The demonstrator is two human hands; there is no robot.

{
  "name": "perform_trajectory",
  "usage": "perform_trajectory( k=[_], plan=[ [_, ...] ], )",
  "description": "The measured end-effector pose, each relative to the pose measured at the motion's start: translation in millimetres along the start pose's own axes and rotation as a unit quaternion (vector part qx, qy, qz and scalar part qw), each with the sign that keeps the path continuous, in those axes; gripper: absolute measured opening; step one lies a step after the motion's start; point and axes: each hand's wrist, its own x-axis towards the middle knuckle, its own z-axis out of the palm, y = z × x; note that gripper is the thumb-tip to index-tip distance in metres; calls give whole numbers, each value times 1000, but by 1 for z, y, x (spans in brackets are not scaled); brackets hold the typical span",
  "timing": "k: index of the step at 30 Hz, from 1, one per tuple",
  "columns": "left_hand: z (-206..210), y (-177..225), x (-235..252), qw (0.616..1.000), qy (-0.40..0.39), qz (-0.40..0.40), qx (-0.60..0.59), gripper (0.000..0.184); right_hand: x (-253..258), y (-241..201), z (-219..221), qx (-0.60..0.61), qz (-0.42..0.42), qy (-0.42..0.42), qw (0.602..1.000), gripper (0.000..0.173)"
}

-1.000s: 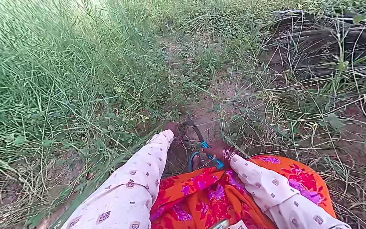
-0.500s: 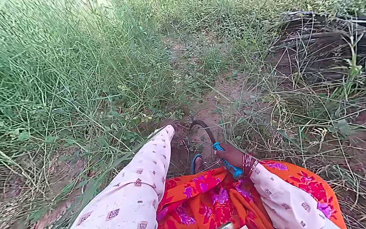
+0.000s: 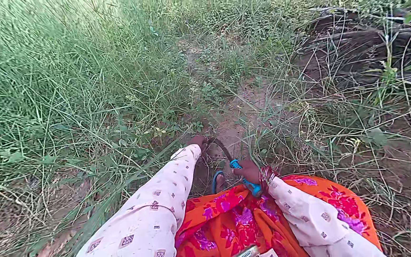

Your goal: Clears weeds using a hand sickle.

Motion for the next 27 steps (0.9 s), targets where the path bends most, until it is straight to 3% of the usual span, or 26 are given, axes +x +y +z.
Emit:
perform_trajectory(
  k=[7, 17, 21, 24, 27],
  plan=[
    [13, 6, -20, 999, 17, -41, -30, 58, 3, -1, 2, -21, -3, -8, 1000, 41],
    [7, 7, -17, 999, 20, -21, -27, 43, 12, 3, 2, -85, 11, -14, 996, 50],
    [11, 2, -14, 999, -1, -9, -36, 45, 21, 8, 4, -65, 25, -3, 998, 69],
    [11, 3, -18, 999, -8, -6, -51, 45, 23, 9, 10, -98, 26, -7, 995, 56],
    [4, 4, -18, 999, 0, -29, -38, 46, 26, 12, 12, -32, 13, -8, 999, 45]
  ],
)
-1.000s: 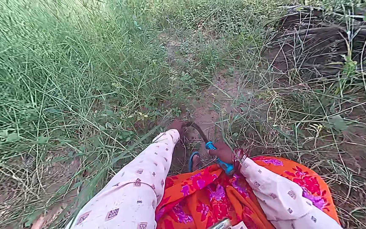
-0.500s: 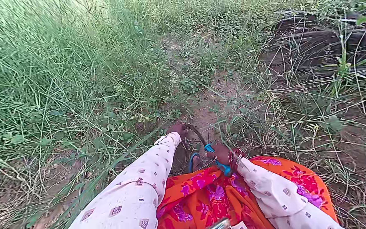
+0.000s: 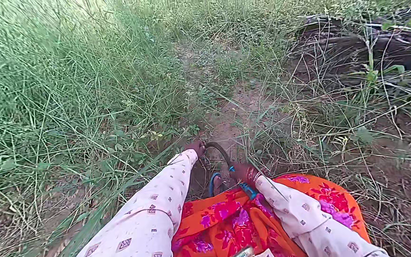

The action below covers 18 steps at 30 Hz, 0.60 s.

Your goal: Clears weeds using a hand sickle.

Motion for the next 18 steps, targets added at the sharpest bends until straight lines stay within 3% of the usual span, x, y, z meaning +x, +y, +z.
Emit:
perform_trajectory(
  k=[6, 15, 18],
  plan=[
    [-17, -8, 5, 995, 37, -87, 23, 49, -7, -8, -3, 41, -15, 11, 999, 41],
    [-24, 4, 7, 989, 27, -135, 43, 50, -33, -16, -10, -114, -6, 8, 993, 49],
    [-40, 0, -3, 989, 27, -141, 21, 54, -53, -9, -17, -22, -74, 1, 997, 37]
  ],
)
